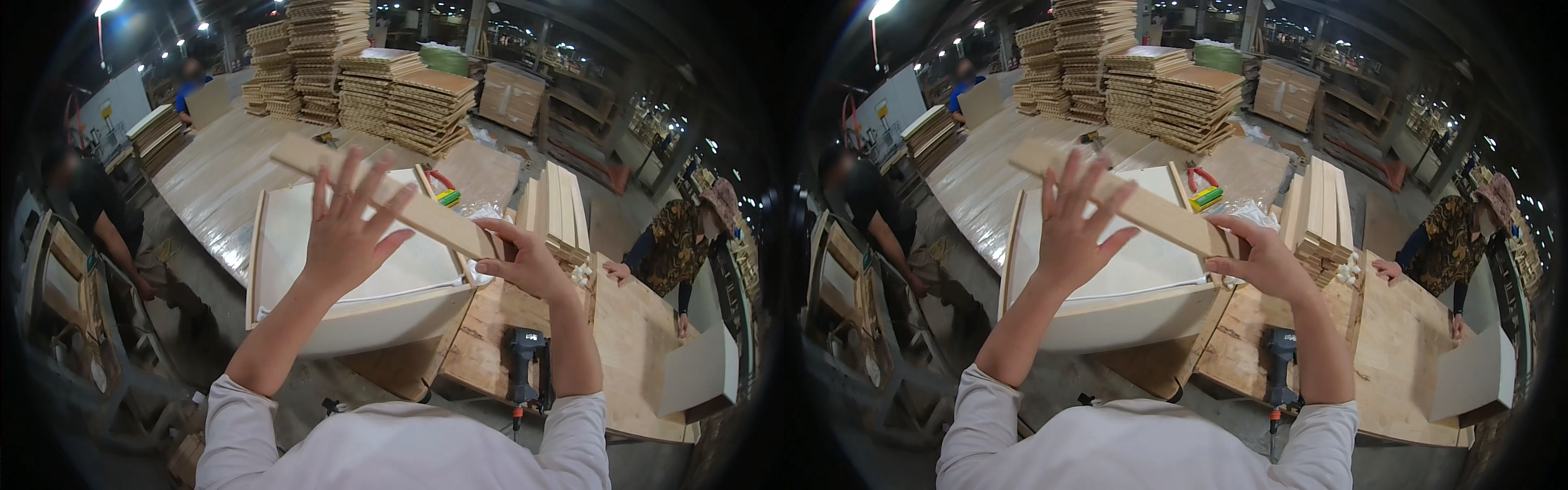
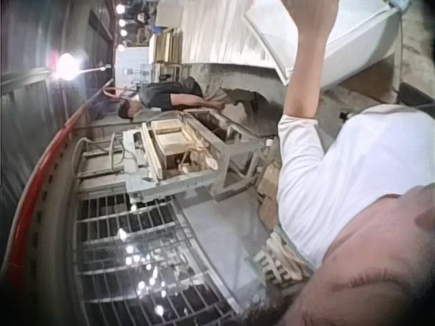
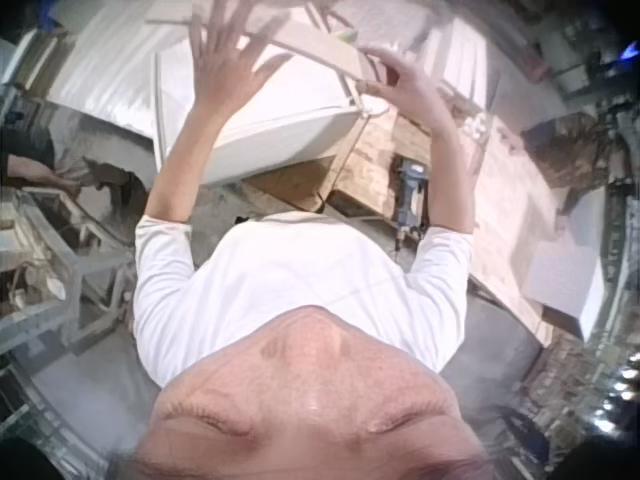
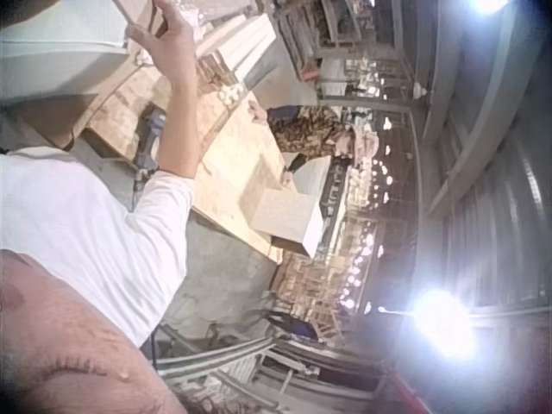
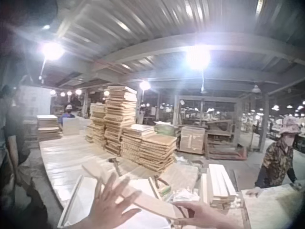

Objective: The person assembles a white wooden box using a pneumatic nail gun. They align the box panels, drive nails into the joints to secure them, and apply glue to the seams. The person then attaches a wooden trim strip to the edge of the box and fastens it with the nail gun.

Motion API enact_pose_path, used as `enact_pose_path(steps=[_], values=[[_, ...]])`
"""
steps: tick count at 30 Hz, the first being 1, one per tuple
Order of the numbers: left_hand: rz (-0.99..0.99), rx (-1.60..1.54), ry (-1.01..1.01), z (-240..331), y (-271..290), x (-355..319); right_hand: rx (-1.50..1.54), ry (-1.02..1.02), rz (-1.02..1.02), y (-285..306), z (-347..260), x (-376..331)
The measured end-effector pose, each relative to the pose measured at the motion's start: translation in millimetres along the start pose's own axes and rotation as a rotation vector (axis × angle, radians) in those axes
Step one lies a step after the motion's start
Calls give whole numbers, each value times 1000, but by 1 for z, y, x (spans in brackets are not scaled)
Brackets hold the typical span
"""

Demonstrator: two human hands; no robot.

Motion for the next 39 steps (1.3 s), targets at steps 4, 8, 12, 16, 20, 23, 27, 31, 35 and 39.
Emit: enact_pose_path(steps=[4,8,12,16,20,23,27,31,35,39], values=[[428,-942,556,-20,-14,-44,-82,288,526,-32,-23,-6],[173,-1124,843,-23,-41,-47,-214,584,279,-123,-79,-26],[4,-401,308,-37,-4,-38,-602,822,721,-87,-121,-61],[-308,-345,80,-18,1,-56,-1036,694,700,-90,-129,-41],[-403,-402,66,-17,-21,-82,-925,543,387,-92,-73,1],[-434,-342,105,-22,-34,-104,-694,431,202,-111,-45,25],[-509,-283,149,-27,-46,-131,-711,506,166,-133,-40,35],[-579,-306,213,-23,-49,-148,-640,410,39,-148,-31,39],[-608,-320,202,-16,-47,-153,-599,375,3,-152,-22,34],[-523,-216,185,-7,-35,-156,-554,389,-1,-155,-22,28]])
Point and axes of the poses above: each hand's wrist, its own x-axis towards the middle knuckle, its own y-axis out of the back of the hand, z = x × y, the point moved 9 cm from there along x, towards the middle knuckle, and after that the axes turned 14 degrees about -y, right-handed, at the moved point
